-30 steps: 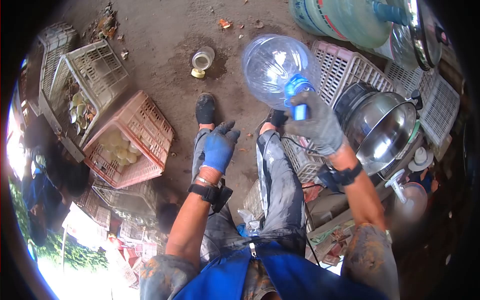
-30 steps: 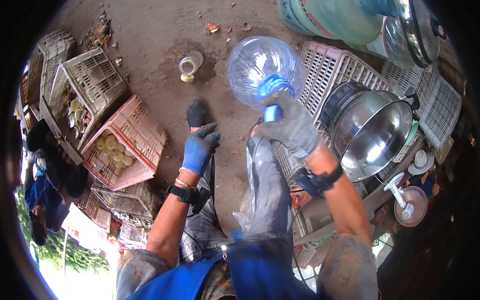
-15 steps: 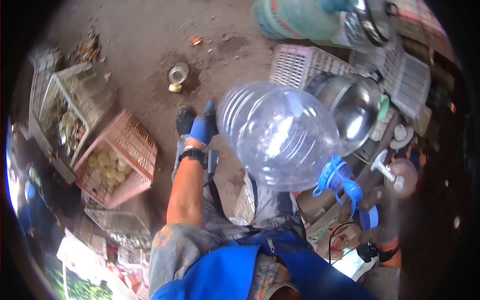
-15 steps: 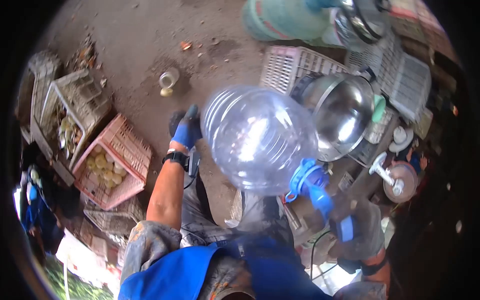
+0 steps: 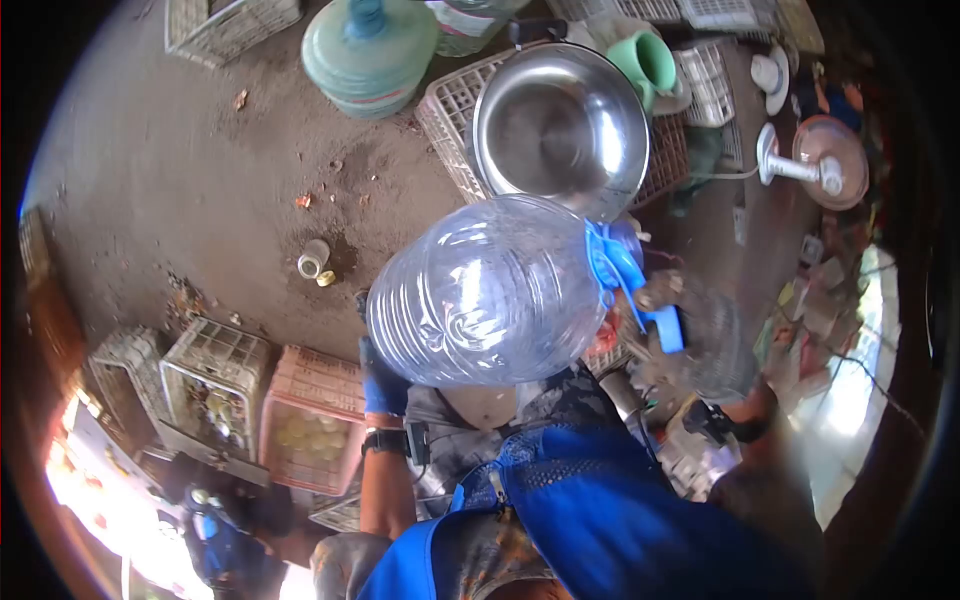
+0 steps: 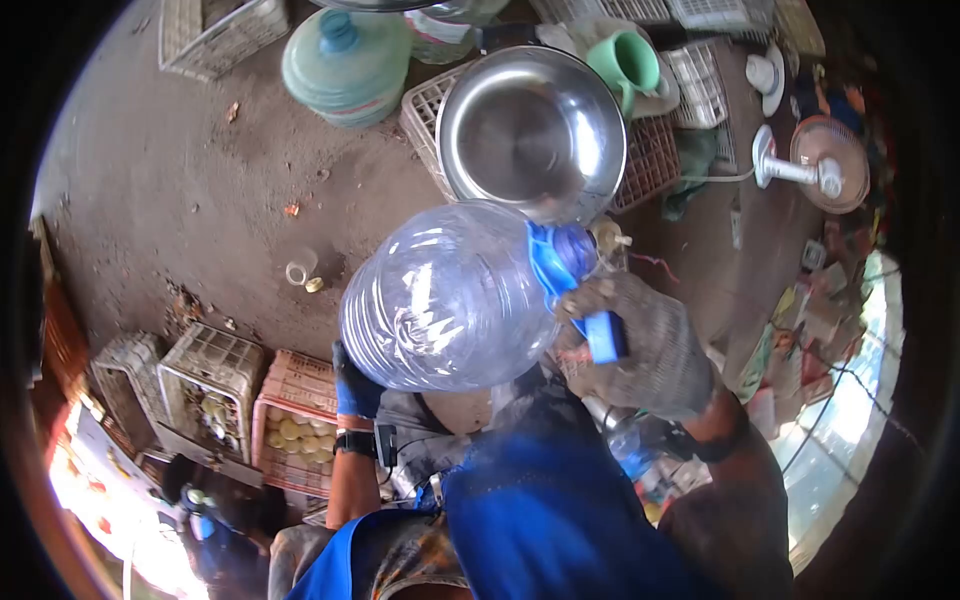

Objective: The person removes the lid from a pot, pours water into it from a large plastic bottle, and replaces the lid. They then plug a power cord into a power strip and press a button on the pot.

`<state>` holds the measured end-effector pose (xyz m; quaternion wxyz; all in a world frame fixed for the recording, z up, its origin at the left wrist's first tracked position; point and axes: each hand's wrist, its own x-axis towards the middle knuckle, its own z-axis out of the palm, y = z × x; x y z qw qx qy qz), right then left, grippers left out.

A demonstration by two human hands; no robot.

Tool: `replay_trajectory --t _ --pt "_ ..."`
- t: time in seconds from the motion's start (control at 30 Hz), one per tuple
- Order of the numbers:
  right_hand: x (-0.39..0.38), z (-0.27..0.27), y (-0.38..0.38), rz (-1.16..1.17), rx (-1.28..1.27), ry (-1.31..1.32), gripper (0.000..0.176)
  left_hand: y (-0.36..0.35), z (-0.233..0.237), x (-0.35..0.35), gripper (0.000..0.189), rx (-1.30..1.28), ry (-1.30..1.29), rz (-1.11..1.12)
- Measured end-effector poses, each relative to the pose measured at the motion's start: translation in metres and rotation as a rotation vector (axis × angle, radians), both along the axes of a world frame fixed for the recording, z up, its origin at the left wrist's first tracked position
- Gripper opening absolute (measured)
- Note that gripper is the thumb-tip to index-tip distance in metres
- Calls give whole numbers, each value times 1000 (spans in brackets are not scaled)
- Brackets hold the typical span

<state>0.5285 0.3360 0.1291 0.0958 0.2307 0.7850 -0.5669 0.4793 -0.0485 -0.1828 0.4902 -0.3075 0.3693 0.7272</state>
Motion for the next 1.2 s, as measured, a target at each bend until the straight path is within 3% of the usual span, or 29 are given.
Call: replay_trajectory --t 0.03,0.07,0.17,0.2,0.3,0.33,0.53,0.83,1.2 --pt "6 -9 1 -151 -179 60 63 -1 17 -3 67 1 -181 115" --pt "-6 -2 12 101 -21 17 63 2 38 -4 68 -60 -170 139" --pt "3 -31 6 -67 -14 170 58 8 88 -16 74 -168 -64 114" --pt "1 -31 5 -71 -42 76 56 9 107 -20 73 -186 -101 126" --pt "4 -58 5 -185 -84 153 54 4 128 -24 74 -295 -93 128" --pt "1 -58 7 -223 -76 71 53 8 135 -23 73 -348 -50 107" --pt "0 -84 18 -253 -27 33 55 -2 163 -17 73 -351 -36 83" --pt "1 -105 28 -276 30 96 51 61 230 -28 74 -497 115 -7" --pt "5 -127 34 -446 -314 -48 57 41 263 -18 81 -529 39 55"
